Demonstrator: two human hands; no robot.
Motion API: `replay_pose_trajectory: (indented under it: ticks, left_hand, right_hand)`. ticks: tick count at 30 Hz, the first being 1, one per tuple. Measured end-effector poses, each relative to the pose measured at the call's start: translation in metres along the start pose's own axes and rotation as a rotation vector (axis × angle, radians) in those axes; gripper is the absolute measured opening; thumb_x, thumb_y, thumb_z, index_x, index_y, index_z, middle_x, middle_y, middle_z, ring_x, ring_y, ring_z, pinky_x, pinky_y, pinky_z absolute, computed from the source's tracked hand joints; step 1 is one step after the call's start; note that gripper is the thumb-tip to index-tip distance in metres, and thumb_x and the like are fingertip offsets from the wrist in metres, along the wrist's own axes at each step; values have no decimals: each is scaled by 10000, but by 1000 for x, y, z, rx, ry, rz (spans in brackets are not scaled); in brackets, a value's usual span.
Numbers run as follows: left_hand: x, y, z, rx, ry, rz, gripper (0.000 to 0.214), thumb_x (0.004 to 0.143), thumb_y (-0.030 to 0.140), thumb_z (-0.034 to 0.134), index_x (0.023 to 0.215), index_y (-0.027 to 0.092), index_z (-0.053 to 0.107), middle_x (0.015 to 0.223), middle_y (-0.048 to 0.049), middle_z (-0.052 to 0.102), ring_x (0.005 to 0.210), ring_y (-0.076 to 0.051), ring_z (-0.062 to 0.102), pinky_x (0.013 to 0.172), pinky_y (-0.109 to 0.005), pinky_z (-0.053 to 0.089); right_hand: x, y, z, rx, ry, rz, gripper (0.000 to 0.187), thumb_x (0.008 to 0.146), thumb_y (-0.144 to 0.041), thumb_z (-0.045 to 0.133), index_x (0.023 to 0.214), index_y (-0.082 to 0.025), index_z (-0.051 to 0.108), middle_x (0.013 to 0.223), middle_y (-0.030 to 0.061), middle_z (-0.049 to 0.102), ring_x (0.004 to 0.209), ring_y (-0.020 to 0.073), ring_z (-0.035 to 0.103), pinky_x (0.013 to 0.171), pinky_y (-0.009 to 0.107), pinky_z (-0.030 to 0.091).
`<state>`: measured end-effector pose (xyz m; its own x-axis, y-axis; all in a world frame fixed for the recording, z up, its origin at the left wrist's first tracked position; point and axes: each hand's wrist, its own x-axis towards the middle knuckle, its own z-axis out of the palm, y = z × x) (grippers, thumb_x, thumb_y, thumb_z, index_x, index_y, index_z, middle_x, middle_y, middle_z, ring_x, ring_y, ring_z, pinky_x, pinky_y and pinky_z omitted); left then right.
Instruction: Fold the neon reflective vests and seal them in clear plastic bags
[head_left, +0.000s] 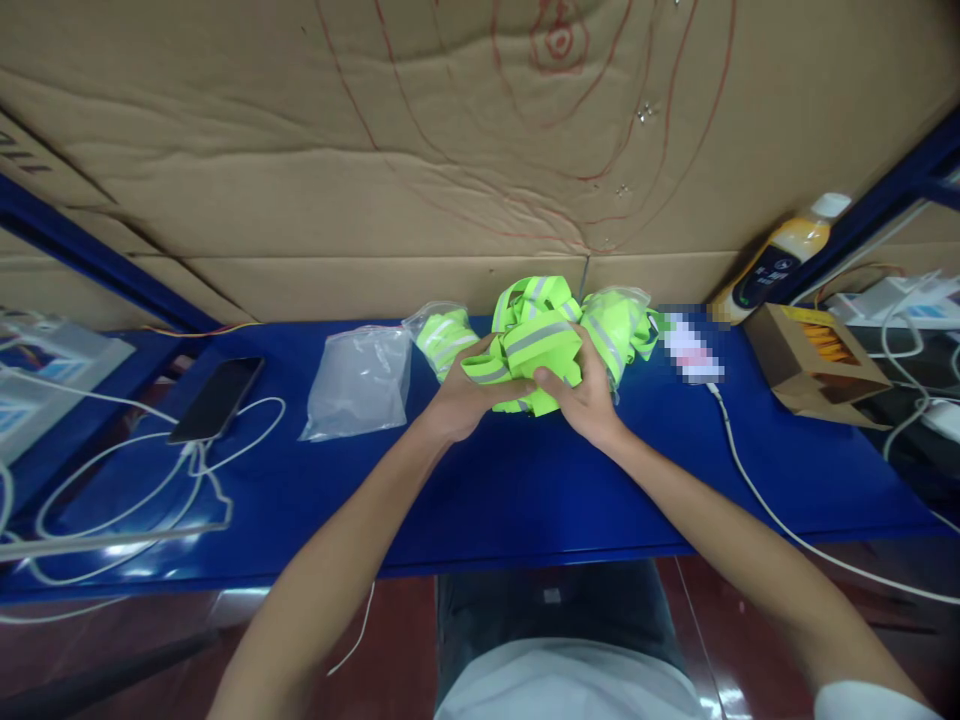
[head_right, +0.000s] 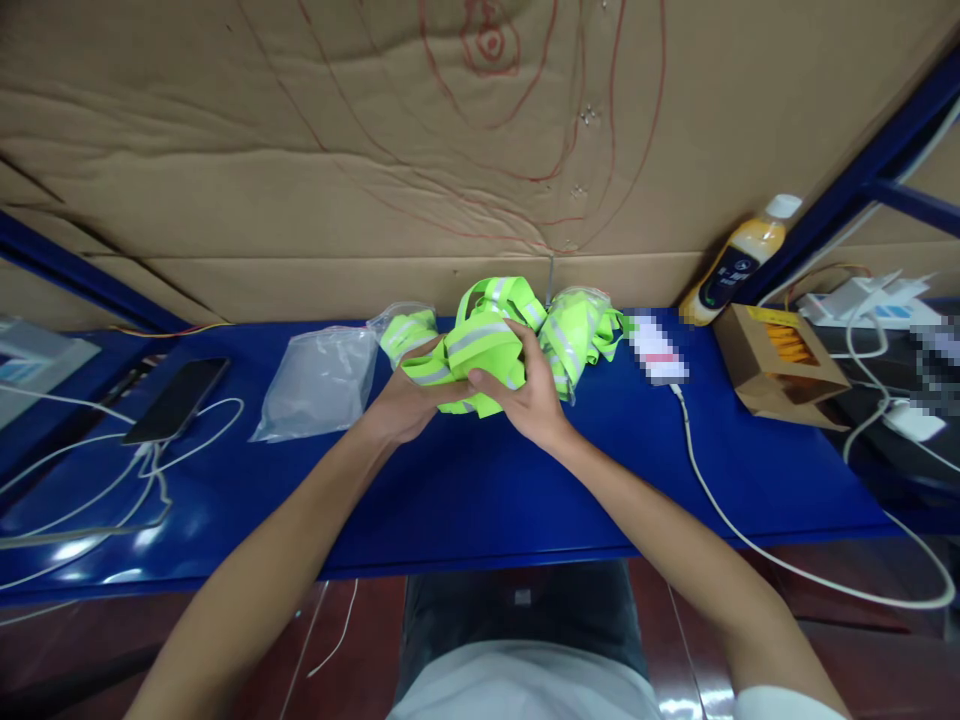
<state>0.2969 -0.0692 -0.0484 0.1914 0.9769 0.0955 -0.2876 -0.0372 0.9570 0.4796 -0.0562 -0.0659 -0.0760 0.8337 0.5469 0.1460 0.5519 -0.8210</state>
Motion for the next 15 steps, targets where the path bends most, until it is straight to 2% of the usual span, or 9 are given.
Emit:
replay_pose_trajectory:
  ticks: [3, 4, 6, 8, 9, 12, 15]
  left_hand:
    - [4, -5, -1, 46, 89, 55, 577, 558, 251, 1030, 1042, 190, 723, 1023, -25, 773, 894, -205, 729, 829, -334, 609]
    - [5, -7, -2, 77, 111, 83, 568, 556, 259, 1030, 1024, 191, 716, 992, -14, 765, 867, -192, 719, 806, -319, 603]
    - [6, -11, -1, 132, 109, 141, 590, 549, 285, 1033, 1032, 200, 704, 965, -3, 751, 837, -181, 700, 770, -307, 595]
    - [5, -13, 1, 163, 80, 193, 615, 559, 332, 1029, 1054, 205, 686, 966, -7, 739, 838, -187, 691, 754, -313, 595]
    - [5, -13, 2, 178, 77, 215, 618, 572, 357, 1023, 1057, 205, 672, 967, -10, 732, 841, -191, 689, 753, -319, 596]
    - [3, -11, 5, 290, 113, 282, 625, 610, 391, 1006, 1079, 208, 637, 975, -13, 712, 859, -200, 687, 779, -342, 600]
    - [0, -6, 6, 407, 124, 339, 617, 646, 386, 990, 1116, 227, 623, 988, -4, 696, 861, -194, 675, 773, -340, 593]
  right_hand:
    - [7, -6, -15, -192, 88, -203, 941, 775, -684, 833, 1553, -299, 472, 1630, 144, 480, 1482, 410, 503, 1175, 630, 485]
    - [10, -9, -20, -253, 52, -260, 943, 748, -678, 859, 1547, -328, 500, 1683, 112, 425, 1556, 440, 404, 1234, 667, 408]
    - [13, -14, -26, -329, -162, -322, 806, 777, -644, 856, 1492, -387, 589, 1712, 31, 413, 1624, 442, 287, 1320, 681, 256]
    - [13, -16, -25, -322, -355, -314, 647, 901, -589, 759, 1498, -391, 604, 1700, 1, 446, 1633, 387, 300, 1362, 634, 196]
    - [12, -16, -22, -291, -393, -289, 607, 964, -559, 688, 1532, -373, 578, 1695, 6, 457, 1626, 354, 328, 1372, 603, 202]
    - [9, -14, -14, -176, -313, -164, 565, 1058, -511, 539, 1591, -324, 517, 1662, 41, 503, 1579, 305, 417, 1357, 547, 285]
    - [10, -13, -14, -88, -252, -53, 531, 1042, -525, 583, 1533, -322, 585, 1527, 63, 633, 1454, 318, 557, 1289, 536, 394]
